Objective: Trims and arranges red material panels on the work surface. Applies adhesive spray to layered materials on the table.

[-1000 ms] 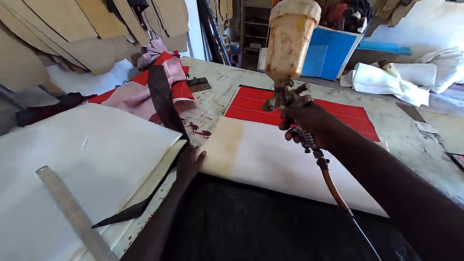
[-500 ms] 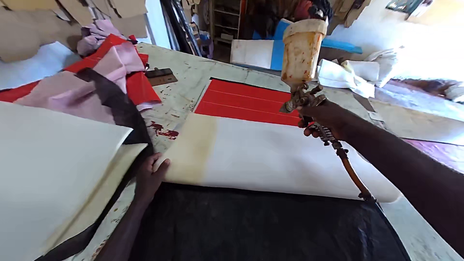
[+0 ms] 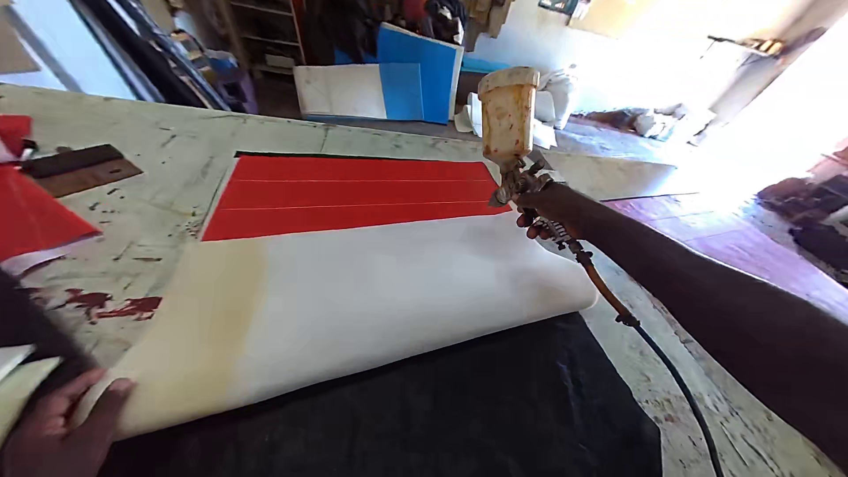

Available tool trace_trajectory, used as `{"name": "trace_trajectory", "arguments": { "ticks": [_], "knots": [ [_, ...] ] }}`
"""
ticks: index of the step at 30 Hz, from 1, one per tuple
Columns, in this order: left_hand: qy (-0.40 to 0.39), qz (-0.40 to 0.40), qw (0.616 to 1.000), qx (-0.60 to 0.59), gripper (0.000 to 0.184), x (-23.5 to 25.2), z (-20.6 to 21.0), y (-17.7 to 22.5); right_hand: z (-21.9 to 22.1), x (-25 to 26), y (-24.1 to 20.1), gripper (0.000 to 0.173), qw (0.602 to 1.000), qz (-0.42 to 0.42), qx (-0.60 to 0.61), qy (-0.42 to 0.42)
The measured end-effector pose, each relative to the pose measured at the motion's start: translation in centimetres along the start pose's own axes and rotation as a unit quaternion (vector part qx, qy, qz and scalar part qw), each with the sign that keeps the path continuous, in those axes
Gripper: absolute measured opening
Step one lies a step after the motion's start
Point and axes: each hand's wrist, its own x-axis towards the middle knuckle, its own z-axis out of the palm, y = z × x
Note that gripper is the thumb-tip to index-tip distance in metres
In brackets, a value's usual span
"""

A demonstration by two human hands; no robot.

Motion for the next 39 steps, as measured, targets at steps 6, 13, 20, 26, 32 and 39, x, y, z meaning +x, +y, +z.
{"name": "trace_trajectory", "arguments": {
  "ticks": [6, 13, 20, 26, 32, 39],
  "knots": [
    [0.003, -0.007, 1.0, 0.009, 0.056, -0.6, 0.1, 1.3, -5.0, 0.1, 2.6, 0.04, 0.998, 0.021, -0.017, 0.061],
    [0.017, -0.003, 1.0, -0.005, 0.054, -0.9, -0.4, 0.9, -9.0, -4.0, 4.9, 0.039, 0.992, 0.049, -0.015, 0.114],
    [-0.014, 0.015, 1.0, 0.021, 0.064, -1.7, -2.0, 1.5, -9.3, -14.8, 7.1, 0.035, 0.985, 0.083, -0.083, 0.125],
    [0.047, -0.038, 0.998, 0.036, 0.079, -3.5, -2.6, 1.7, -4.3, -22.7, 8.2, 0.03, 0.998, 0.003, 0.056, 0.019],
    [0.017, 0.022, 0.977, 0.21, 0.089, -15.6, -3.3, 0.5, 5.2, -30.7, 5.1, 0.028, 0.961, -0.127, 0.209, -0.126],
    [-0.024, -0.015, 0.921, 0.389, 0.088, -26.6, -6.6, -6.0, 6.6, -34.4, 8.9, 0.028, 0.981, -0.194, 0.031, 0.011]
  ]
}}
